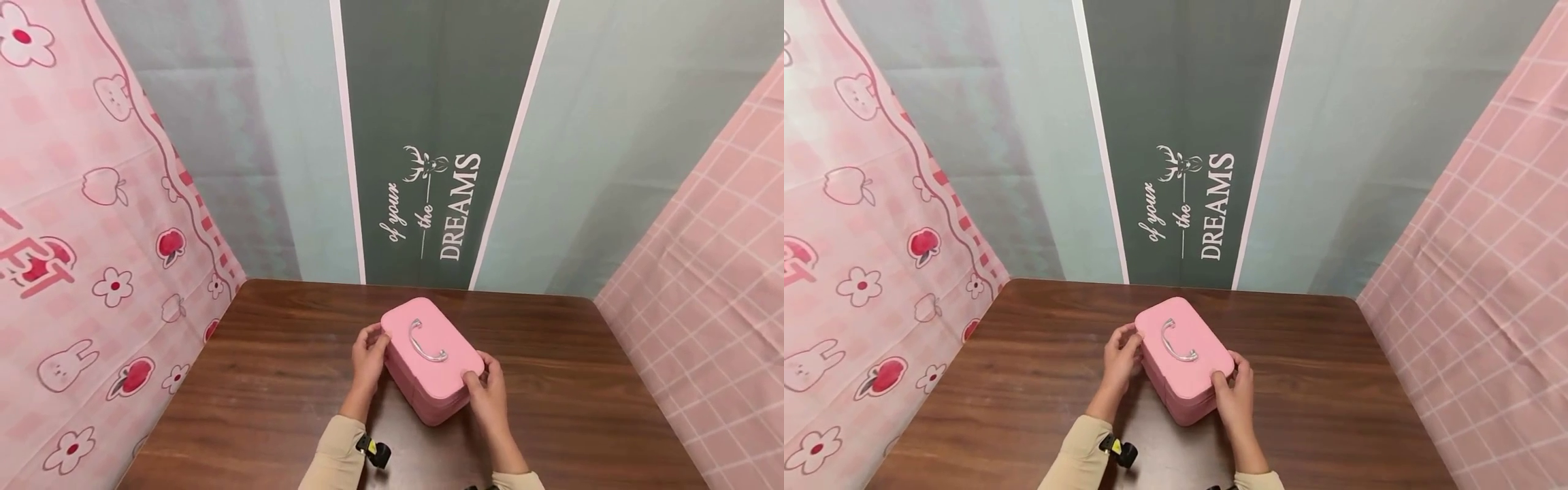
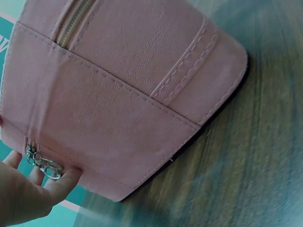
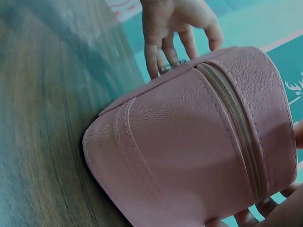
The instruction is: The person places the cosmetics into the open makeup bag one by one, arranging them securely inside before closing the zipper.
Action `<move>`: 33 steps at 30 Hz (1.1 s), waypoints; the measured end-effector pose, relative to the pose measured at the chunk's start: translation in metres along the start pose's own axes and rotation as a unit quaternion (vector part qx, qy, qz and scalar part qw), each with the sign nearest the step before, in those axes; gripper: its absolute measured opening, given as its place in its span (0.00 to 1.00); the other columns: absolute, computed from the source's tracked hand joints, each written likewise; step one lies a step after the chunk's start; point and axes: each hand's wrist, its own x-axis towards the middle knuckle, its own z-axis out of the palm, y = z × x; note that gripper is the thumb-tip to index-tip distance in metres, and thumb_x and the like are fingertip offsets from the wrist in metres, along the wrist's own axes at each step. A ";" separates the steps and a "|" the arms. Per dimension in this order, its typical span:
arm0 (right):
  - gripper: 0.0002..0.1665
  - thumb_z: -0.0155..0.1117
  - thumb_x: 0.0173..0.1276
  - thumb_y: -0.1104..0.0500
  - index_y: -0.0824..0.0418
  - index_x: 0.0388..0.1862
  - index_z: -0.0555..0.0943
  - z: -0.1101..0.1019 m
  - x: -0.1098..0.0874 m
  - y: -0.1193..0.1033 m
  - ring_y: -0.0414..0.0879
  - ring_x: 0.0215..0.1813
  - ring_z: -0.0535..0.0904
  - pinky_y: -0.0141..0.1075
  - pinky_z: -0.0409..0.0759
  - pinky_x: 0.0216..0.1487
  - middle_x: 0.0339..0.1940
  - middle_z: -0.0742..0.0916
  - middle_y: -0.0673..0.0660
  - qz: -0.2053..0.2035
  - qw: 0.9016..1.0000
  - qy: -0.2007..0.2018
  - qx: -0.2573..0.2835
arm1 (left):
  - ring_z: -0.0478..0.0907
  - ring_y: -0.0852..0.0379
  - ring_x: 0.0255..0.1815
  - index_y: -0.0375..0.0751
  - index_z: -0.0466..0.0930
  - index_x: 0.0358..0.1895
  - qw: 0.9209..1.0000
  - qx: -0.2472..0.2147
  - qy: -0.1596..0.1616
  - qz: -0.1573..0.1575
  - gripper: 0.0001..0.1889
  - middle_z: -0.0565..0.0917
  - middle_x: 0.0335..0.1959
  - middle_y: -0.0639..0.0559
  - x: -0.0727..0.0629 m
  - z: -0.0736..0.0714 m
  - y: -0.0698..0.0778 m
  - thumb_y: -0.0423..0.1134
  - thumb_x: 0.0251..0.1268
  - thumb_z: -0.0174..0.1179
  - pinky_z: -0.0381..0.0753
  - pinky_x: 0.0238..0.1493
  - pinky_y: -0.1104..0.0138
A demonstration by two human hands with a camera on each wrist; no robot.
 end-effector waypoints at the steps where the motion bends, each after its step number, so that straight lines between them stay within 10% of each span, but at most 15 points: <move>1: 0.26 0.52 0.61 0.69 0.73 0.60 0.64 0.001 -0.001 0.001 0.51 0.49 0.67 0.25 0.67 0.44 0.54 0.71 0.66 -0.005 1.000 0.005 -0.003 | 0.74 0.51 0.28 0.29 0.75 0.50 1.000 0.000 -0.001 -0.003 0.16 0.78 0.35 0.44 -0.002 0.000 0.004 0.33 0.59 0.60 0.78 0.28 0.60; 7: 0.25 0.53 0.58 0.69 0.72 0.57 0.66 -0.004 0.001 0.004 0.48 0.45 0.67 0.24 0.66 0.42 0.51 0.73 0.64 -0.013 1.000 0.020 -0.005 | 0.75 0.51 0.33 0.26 0.73 0.51 1.000 -0.019 -0.006 0.003 0.17 0.78 0.37 0.42 -0.012 0.006 0.016 0.32 0.60 0.58 0.77 0.36 0.59; 14: 0.21 0.52 0.66 0.66 0.71 0.58 0.69 -0.017 0.025 0.013 0.41 0.46 0.71 0.25 0.70 0.44 0.53 0.74 0.65 0.001 0.996 -0.067 0.057 | 0.66 0.36 0.55 0.28 0.67 0.57 0.999 -0.018 0.031 0.039 0.28 0.69 0.54 0.32 -0.039 0.011 0.011 0.30 0.50 0.64 0.63 0.56 0.48; 24: 0.28 0.49 0.70 0.58 0.69 0.66 0.64 -0.033 0.078 0.030 0.48 0.49 0.76 0.41 0.76 0.45 0.58 0.75 0.63 0.047 0.958 -0.255 0.122 | 0.63 0.38 0.60 0.39 0.62 0.63 0.999 -0.024 0.008 0.023 0.36 0.63 0.60 0.38 -0.084 0.028 -0.021 0.40 0.50 0.67 0.60 0.59 0.46; 33: 0.30 0.45 0.71 0.55 0.72 0.66 0.60 -0.038 0.085 0.035 0.48 0.50 0.74 0.41 0.73 0.50 0.57 0.75 0.59 0.057 0.935 -0.336 0.096 | 0.62 0.39 0.59 0.38 0.58 0.64 0.998 -0.053 -0.021 0.035 0.36 0.63 0.60 0.37 -0.086 0.030 -0.025 0.35 0.52 0.65 0.58 0.58 0.45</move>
